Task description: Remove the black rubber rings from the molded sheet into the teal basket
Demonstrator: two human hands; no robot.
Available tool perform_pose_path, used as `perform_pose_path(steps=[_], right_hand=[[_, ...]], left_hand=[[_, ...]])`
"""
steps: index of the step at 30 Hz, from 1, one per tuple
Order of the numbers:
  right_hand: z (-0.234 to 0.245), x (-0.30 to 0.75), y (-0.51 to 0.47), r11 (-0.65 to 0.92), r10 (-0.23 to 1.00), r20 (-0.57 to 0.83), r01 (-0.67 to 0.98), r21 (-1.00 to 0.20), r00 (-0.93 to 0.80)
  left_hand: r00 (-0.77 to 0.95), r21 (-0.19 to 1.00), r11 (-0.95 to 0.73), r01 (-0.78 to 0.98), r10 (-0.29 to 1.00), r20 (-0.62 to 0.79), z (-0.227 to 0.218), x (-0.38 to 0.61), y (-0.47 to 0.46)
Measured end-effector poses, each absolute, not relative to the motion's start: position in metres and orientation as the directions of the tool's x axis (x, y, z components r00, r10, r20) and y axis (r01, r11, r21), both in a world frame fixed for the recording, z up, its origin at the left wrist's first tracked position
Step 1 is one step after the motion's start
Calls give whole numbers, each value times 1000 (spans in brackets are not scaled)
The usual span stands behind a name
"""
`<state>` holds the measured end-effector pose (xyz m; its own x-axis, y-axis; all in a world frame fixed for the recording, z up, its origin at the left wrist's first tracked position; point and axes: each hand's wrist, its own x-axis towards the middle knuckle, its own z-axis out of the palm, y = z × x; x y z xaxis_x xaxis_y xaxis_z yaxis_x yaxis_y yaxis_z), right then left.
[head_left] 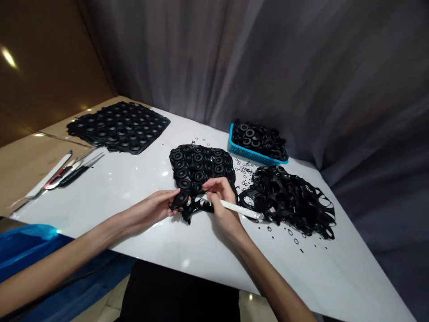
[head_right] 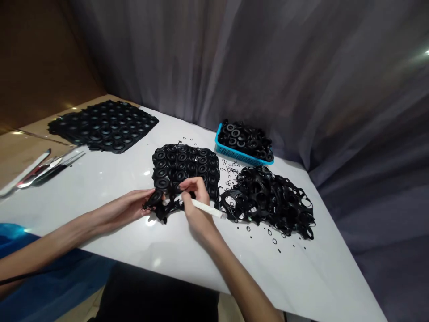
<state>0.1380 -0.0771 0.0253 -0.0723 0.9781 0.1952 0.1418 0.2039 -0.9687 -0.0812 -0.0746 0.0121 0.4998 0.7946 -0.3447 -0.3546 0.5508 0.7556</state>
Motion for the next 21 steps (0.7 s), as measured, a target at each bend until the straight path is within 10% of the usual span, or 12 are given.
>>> perform_pose_path(steps=[9,15,21], right_hand=[[40,122,-82,401,916,216,779,-483,-338],[30,124,-83,593,803,354,702,-395,-479],[17,133,-91,781,556,511,622,-52,-656]], left_hand=[[506,861,432,-269,824,-255,12,-68,-73],[407,971,221,-91,898,-166,19,-60,-76],[332,977,211,-44,925,-185,6,-60,-76]])
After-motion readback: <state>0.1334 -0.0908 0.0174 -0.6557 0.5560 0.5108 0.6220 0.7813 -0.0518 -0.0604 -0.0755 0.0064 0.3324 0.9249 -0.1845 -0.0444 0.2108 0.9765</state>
